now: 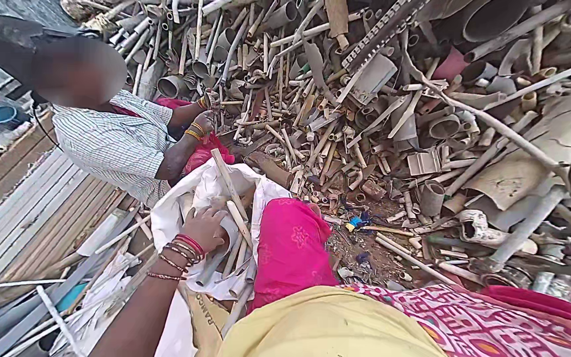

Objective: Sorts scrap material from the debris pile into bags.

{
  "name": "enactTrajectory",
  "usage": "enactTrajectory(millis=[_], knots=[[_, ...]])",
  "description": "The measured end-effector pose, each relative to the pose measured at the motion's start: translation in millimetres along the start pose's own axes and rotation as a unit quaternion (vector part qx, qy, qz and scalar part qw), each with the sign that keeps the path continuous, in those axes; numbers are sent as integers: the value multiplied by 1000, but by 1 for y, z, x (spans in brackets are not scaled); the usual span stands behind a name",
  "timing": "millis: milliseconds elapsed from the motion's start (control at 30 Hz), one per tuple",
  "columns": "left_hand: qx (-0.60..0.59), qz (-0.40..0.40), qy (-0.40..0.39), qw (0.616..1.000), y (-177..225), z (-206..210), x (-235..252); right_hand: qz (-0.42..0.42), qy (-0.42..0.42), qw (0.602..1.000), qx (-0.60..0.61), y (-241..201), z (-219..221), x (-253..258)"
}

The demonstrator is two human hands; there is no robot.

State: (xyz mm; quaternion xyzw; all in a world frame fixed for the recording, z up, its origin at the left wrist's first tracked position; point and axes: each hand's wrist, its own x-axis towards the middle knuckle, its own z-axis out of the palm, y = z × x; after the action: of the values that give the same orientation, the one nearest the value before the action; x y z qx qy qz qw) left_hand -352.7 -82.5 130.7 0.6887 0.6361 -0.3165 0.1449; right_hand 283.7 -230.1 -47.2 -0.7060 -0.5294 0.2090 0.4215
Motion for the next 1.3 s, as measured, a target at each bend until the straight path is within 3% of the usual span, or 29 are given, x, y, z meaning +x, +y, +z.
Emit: enactTrajectory(millis=[33,100,200,267,367,433,533,700,833,1033,1233,1300], knots=[[-2,-2,-11,1000,5,14,8,134,31,990,-30,-64,13,-1],[-8,18,29,999,13,17,16,181,29,981,-66,-120,21,4],[-22,118,209,970,29,-5,23,138,-1,987,-82,-131,21,8],[-17,215,336,917,51,-29,41,137,-5,987,-84,-127,23,11],[-20,327,392,859,109,-65,83,158,-13,983,-89,-120,28,13],[-15,344,318,883,164,-80,108,187,-57,974,-115,-119,28,18],[57,284,139,947,252,-87,157,220,-155,945,-183,-116,28,28],[131,199,-23,971,342,-29,266,266,-277,896,-225,-86,21,51],[233,235,-69,941,386,19,324,307,-306,869,-239,-65,9,68],[330,257,-93,903,443,39,395,329,-330,853,-234,-63,1,86],[505,262,-109,815,470,46,448,270,-310,883,-228,-50,9,85],[523,258,-102,805,470,54,456,270,-309,882,-233,-48,10,86]])
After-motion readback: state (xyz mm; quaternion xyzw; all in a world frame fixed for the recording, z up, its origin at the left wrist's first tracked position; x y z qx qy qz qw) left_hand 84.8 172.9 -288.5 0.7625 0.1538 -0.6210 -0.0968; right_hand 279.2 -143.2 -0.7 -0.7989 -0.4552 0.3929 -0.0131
